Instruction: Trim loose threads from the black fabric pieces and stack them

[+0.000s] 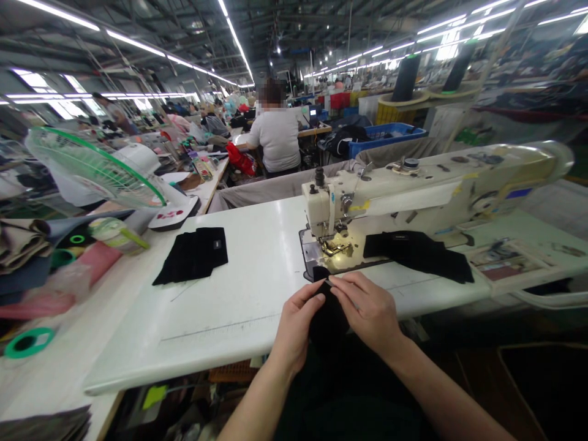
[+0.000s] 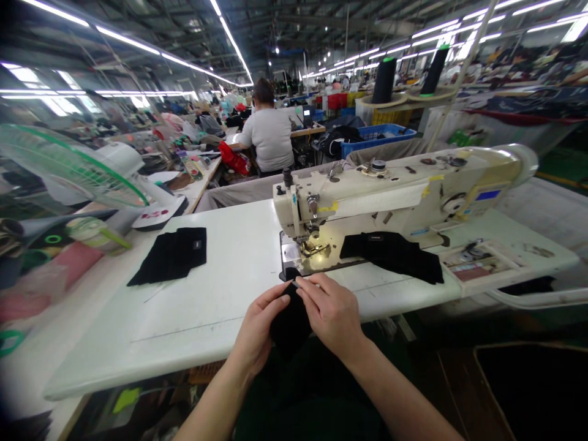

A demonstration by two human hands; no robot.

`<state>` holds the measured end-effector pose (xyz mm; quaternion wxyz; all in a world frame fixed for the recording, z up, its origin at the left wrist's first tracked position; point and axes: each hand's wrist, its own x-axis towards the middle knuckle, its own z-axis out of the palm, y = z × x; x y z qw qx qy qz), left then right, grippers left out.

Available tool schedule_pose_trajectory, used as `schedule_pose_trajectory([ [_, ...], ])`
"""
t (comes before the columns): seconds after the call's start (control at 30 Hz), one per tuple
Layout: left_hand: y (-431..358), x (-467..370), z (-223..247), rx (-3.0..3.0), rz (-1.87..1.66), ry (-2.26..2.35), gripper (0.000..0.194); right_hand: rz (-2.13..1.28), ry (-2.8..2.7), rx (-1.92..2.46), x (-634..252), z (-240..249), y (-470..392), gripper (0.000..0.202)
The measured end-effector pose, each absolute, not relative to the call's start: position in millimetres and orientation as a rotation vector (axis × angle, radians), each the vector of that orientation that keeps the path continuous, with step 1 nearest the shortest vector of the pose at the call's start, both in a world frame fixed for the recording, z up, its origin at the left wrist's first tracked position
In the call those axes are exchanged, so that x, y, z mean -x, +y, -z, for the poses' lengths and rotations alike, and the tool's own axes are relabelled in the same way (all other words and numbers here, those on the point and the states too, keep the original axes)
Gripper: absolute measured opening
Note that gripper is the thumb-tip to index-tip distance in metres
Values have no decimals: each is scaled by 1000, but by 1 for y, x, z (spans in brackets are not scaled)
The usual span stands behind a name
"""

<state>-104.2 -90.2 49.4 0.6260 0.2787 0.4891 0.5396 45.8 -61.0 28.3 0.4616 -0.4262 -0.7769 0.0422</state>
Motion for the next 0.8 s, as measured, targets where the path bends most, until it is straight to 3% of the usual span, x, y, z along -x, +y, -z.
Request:
schedule_pose_trajectory([
  [0.8,-91,105,-48,-597,-1222,1163,38,-161,-1869,1096,-48,-28,-59,27],
])
